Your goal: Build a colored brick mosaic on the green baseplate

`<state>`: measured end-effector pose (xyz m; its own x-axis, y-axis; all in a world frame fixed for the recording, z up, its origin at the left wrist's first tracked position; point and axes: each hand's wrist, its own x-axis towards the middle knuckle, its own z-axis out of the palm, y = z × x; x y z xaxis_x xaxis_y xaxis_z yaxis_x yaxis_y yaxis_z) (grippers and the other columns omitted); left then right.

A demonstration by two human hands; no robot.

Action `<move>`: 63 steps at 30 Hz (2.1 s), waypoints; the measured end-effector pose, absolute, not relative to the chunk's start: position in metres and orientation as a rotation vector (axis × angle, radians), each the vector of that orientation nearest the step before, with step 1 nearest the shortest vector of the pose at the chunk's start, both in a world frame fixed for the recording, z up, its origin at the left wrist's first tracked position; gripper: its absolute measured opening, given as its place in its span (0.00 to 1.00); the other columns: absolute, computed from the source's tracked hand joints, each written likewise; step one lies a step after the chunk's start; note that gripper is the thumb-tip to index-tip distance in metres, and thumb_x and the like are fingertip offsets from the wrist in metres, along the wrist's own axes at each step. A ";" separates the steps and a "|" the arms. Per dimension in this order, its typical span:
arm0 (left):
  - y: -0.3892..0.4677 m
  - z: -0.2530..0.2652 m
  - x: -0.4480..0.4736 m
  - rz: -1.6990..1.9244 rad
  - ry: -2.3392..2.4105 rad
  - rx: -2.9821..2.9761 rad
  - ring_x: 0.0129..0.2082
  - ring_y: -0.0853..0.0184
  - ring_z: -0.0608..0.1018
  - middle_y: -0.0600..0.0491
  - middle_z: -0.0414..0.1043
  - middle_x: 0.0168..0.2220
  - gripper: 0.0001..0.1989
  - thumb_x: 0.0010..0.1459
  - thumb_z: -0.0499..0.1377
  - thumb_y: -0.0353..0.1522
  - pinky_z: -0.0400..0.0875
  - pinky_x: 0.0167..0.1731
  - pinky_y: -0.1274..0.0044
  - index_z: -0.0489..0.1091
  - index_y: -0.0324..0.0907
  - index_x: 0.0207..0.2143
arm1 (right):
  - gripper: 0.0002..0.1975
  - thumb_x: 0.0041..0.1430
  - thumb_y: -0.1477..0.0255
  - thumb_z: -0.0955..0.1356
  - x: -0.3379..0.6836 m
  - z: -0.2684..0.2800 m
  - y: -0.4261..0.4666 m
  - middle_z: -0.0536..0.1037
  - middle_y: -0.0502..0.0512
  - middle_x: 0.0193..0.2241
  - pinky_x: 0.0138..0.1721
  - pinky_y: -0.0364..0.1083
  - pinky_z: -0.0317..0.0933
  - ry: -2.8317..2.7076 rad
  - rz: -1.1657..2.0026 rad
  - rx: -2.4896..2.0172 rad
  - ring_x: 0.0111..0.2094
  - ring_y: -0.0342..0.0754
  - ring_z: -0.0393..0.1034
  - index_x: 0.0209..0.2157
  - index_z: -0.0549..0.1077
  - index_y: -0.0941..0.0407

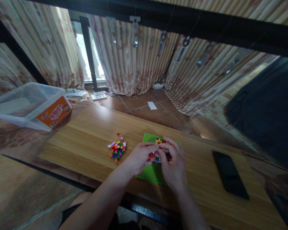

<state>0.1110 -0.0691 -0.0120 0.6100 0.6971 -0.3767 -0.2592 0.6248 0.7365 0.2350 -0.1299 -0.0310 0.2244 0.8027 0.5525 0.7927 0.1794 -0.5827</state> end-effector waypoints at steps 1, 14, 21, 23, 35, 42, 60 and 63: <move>-0.069 -0.012 0.111 0.606 0.710 0.687 0.15 0.79 0.60 0.57 0.63 0.20 0.13 0.45 0.66 0.37 0.40 0.14 0.83 0.69 0.36 0.23 | 0.07 0.65 0.68 0.65 0.235 -0.031 -0.130 0.73 0.59 0.51 0.54 0.59 0.60 -1.542 0.018 -1.582 0.53 0.54 0.65 0.41 0.74 0.53; -0.070 -0.009 0.112 0.606 0.725 0.697 0.15 0.80 0.60 0.57 0.65 0.20 0.11 0.46 0.65 0.36 0.41 0.14 0.83 0.69 0.36 0.25 | 0.09 0.66 0.67 0.64 0.237 -0.031 -0.131 0.74 0.57 0.50 0.55 0.59 0.59 -1.504 0.085 -1.579 0.53 0.53 0.66 0.39 0.76 0.53; -0.063 -0.008 0.109 0.711 0.873 0.744 0.14 0.79 0.59 0.58 0.63 0.19 0.08 0.48 0.62 0.32 0.42 0.14 0.82 0.68 0.37 0.23 | 0.08 0.63 0.64 0.67 0.250 -0.032 -0.130 0.74 0.57 0.49 0.54 0.60 0.60 -1.376 0.051 -1.597 0.51 0.54 0.67 0.36 0.77 0.52; -0.061 -0.009 0.109 0.751 0.951 0.767 0.13 0.79 0.59 0.59 0.62 0.17 0.08 0.49 0.61 0.31 0.43 0.15 0.82 0.67 0.37 0.21 | 0.09 0.62 0.64 0.67 0.254 -0.032 -0.130 0.74 0.57 0.49 0.55 0.60 0.60 -1.373 0.043 -1.609 0.51 0.54 0.67 0.35 0.77 0.52; -0.062 -0.021 0.118 0.730 1.041 0.912 0.14 0.77 0.57 0.61 0.59 0.14 0.09 0.52 0.58 0.30 0.47 0.17 0.80 0.68 0.38 0.20 | 0.09 0.62 0.63 0.67 0.255 -0.037 -0.129 0.73 0.57 0.52 0.55 0.61 0.60 -1.523 0.054 -1.652 0.54 0.56 0.64 0.36 0.79 0.50; -0.063 -0.022 0.119 0.729 1.034 0.946 0.14 0.77 0.58 0.60 0.60 0.14 0.10 0.52 0.59 0.31 0.49 0.17 0.80 0.68 0.38 0.20 | 0.10 0.62 0.63 0.67 0.256 -0.040 -0.127 0.72 0.59 0.53 0.56 0.61 0.59 -1.562 0.064 -1.682 0.54 0.56 0.64 0.36 0.80 0.51; -0.064 -0.017 0.119 0.771 1.049 0.862 0.14 0.77 0.59 0.59 0.62 0.15 0.10 0.51 0.59 0.31 0.49 0.17 0.81 0.68 0.38 0.19 | 0.11 0.60 0.62 0.67 0.256 -0.040 -0.125 0.73 0.61 0.51 0.52 0.59 0.63 -1.360 0.193 -1.684 0.52 0.56 0.67 0.39 0.78 0.53; -0.063 -0.015 0.117 0.795 1.060 0.840 0.14 0.77 0.59 0.59 0.63 0.16 0.09 0.52 0.60 0.32 0.48 0.17 0.81 0.68 0.38 0.21 | 0.14 0.62 0.62 0.66 0.256 -0.039 -0.124 0.72 0.62 0.51 0.55 0.60 0.59 -1.344 0.146 -1.704 0.54 0.56 0.66 0.43 0.76 0.55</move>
<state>0.1171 -0.0632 -0.0146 0.2882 0.8676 -0.4052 -0.1456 0.4579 0.8770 0.2562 -0.1242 -0.0391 0.3939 0.8146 0.4257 0.7038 0.0306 -0.7097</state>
